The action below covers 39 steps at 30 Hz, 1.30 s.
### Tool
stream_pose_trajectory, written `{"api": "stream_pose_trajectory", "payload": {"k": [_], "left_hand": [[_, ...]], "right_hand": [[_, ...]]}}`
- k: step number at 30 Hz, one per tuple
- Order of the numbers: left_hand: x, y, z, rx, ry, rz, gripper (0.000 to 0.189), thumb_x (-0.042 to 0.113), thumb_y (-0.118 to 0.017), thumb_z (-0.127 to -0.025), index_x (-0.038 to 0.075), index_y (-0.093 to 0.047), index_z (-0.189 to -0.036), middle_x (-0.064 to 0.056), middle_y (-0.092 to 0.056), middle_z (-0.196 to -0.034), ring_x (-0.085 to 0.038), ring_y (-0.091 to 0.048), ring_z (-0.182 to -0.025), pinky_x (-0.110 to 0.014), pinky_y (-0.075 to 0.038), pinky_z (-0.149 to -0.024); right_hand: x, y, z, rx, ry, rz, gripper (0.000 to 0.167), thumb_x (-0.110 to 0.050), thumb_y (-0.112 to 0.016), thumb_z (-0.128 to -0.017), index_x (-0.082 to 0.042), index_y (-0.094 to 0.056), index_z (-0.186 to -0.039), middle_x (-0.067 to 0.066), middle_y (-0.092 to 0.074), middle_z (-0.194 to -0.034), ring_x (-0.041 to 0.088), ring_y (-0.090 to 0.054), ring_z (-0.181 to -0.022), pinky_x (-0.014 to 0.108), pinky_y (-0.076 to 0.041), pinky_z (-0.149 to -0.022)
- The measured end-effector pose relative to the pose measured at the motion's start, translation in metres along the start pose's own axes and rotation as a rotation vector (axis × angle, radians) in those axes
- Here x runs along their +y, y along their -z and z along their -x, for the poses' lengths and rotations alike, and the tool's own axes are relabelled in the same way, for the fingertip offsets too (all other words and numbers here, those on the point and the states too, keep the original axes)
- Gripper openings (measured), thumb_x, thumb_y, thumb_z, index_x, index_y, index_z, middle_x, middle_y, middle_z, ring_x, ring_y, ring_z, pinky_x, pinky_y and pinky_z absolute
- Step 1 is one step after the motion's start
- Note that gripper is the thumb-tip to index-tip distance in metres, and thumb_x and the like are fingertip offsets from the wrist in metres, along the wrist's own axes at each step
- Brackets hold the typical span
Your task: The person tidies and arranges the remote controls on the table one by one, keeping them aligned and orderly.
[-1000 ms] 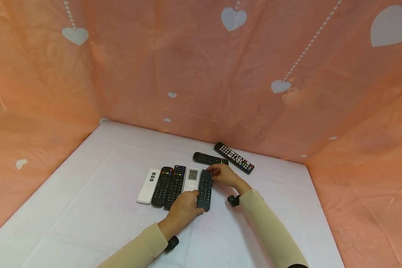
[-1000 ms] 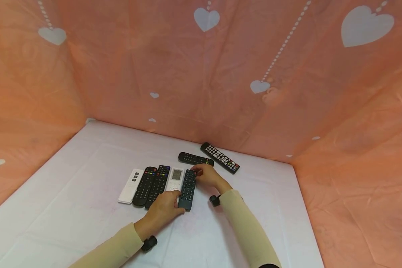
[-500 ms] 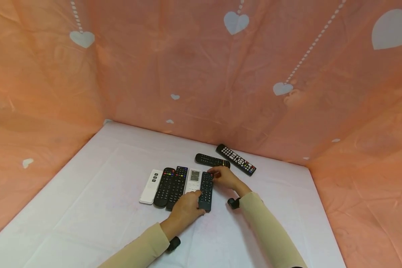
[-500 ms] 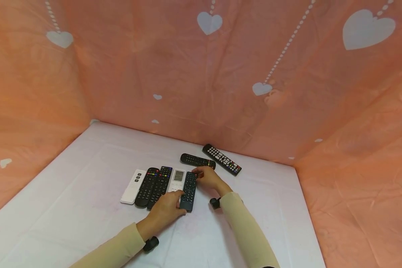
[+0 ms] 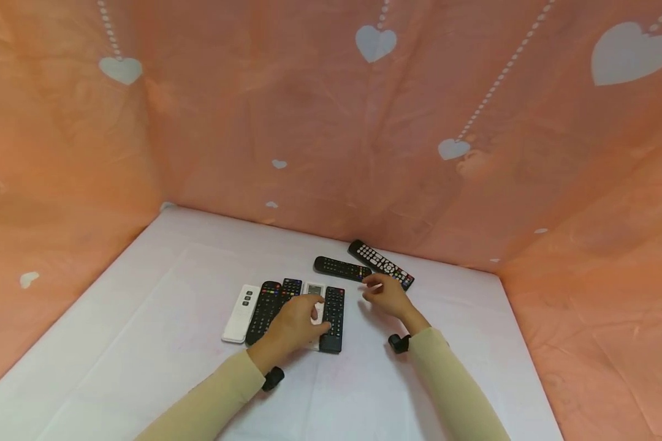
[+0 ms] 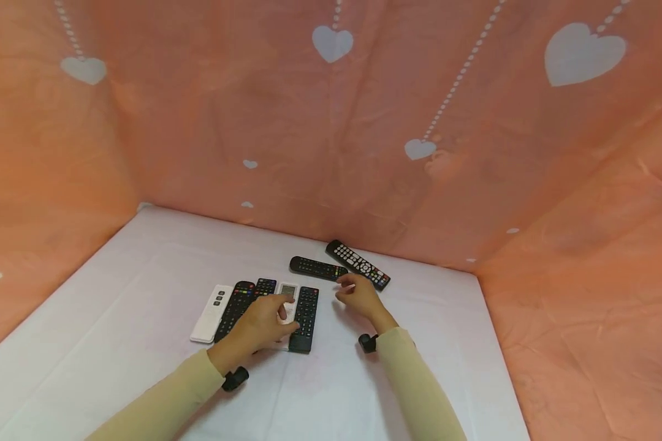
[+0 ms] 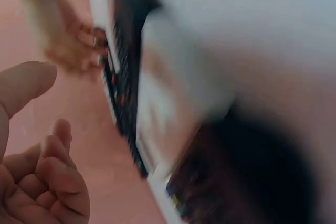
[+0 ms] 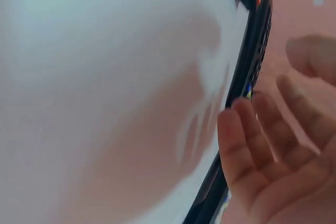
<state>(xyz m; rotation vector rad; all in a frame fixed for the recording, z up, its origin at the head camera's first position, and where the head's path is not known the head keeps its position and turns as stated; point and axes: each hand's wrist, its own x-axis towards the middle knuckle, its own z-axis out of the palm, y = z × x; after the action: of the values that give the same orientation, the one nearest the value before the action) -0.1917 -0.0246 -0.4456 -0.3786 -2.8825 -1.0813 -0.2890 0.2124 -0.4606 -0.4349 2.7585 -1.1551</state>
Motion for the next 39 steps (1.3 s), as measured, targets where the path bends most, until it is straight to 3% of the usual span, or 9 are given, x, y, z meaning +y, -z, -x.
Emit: {"api": "stream_pose_trajectory", "payload": {"k": [5, 9, 13, 17, 22, 26, 32, 39], "left_hand": [[-0.002, 0.027, -0.029, 0.007, 0.015, 0.034, 0.047, 0.025, -0.080, -0.078, 0.007, -0.064, -0.119, -0.007, -0.066, -0.093, -0.016, -0.060, -0.077, -0.029, -0.050, -0.067], [-0.007, 0.040, -0.052, -0.009, 0.016, 0.068, 0.050, 0.027, -0.079, -0.079, 0.009, -0.062, -0.123, -0.012, -0.064, -0.111, -0.023, -0.062, -0.093, -0.034, -0.052, -0.077], [-0.018, 0.044, -0.073, -0.056, -0.001, 0.055, 0.057, 0.027, -0.078, -0.079, 0.008, -0.059, -0.129, -0.016, -0.059, -0.121, -0.027, -0.061, -0.100, -0.038, -0.053, -0.083], [-0.031, 0.043, -0.093, -0.151, -0.008, 0.054, 0.060, 0.021, -0.077, -0.080, 0.005, -0.055, -0.133, -0.019, -0.054, -0.126, -0.031, -0.060, -0.105, -0.041, -0.052, -0.087], [-0.042, 0.039, -0.112, -0.250, 0.046, 0.072, 0.063, 0.016, -0.077, -0.081, 0.006, -0.051, -0.137, -0.020, -0.051, -0.132, -0.031, -0.058, -0.108, -0.044, -0.050, -0.092], [-0.050, 0.035, -0.121, -0.279, 0.099, 0.096, 0.065, 0.014, -0.076, -0.082, 0.008, -0.048, -0.140, -0.019, -0.048, -0.136, -0.034, -0.051, -0.119, -0.045, -0.046, -0.099], [-0.059, 0.035, -0.123, -0.281, 0.184, 0.105, 0.065, 0.007, -0.074, -0.080, 0.008, -0.048, -0.139, -0.018, -0.046, -0.137, -0.033, -0.049, -0.123, -0.039, -0.051, -0.092], [-0.061, 0.037, -0.121, -0.297, 0.174, 0.049, 0.063, 0.006, -0.072, -0.080, 0.006, -0.048, -0.139, -0.020, -0.048, -0.136, -0.032, -0.051, -0.120, -0.041, -0.047, -0.098]], "right_hand": [[0.007, 0.008, 0.003, 0.100, -0.042, -0.020, 0.041, -0.010, -0.072, -0.079, -0.001, -0.062, -0.118, 0.021, -0.066, -0.109, 0.036, -0.067, -0.097, 0.042, -0.055, -0.083], [0.010, 0.009, 0.000, 0.129, -0.062, -0.003, 0.048, -0.010, -0.075, -0.076, -0.002, -0.060, -0.121, 0.022, -0.065, -0.110, 0.036, -0.065, -0.100, 0.045, -0.052, -0.087], [0.010, 0.006, -0.007, 0.106, -0.084, 0.043, 0.051, -0.012, -0.077, -0.076, -0.004, -0.060, -0.124, 0.020, -0.065, -0.111, 0.032, -0.062, -0.101, 0.044, -0.051, -0.088], [0.005, 0.002, -0.015, 0.092, -0.110, 0.090, 0.053, -0.012, -0.078, -0.075, -0.005, -0.060, -0.124, 0.017, -0.066, -0.107, 0.030, -0.062, -0.101, 0.044, -0.050, -0.089], [0.000, -0.004, -0.022, 0.088, -0.131, 0.140, 0.056, -0.010, -0.076, -0.075, -0.008, -0.058, -0.128, 0.015, -0.065, -0.107, 0.028, -0.060, -0.099, 0.045, -0.049, -0.088], [-0.005, -0.009, -0.028, 0.095, -0.151, 0.164, 0.058, -0.008, -0.073, -0.075, -0.011, -0.056, -0.131, 0.012, -0.063, -0.105, 0.025, -0.057, -0.095, 0.044, -0.048, -0.086], [-0.014, -0.016, -0.035, 0.080, -0.163, 0.160, 0.060, -0.011, -0.074, -0.077, -0.014, -0.054, -0.133, 0.012, -0.064, -0.106, 0.025, -0.058, -0.096, 0.042, -0.049, -0.086], [-0.018, -0.020, -0.035, 0.060, -0.158, 0.186, 0.058, -0.010, -0.076, -0.075, -0.012, -0.059, -0.130, 0.012, -0.065, -0.103, 0.024, -0.058, -0.094, 0.040, -0.050, -0.082]]}}
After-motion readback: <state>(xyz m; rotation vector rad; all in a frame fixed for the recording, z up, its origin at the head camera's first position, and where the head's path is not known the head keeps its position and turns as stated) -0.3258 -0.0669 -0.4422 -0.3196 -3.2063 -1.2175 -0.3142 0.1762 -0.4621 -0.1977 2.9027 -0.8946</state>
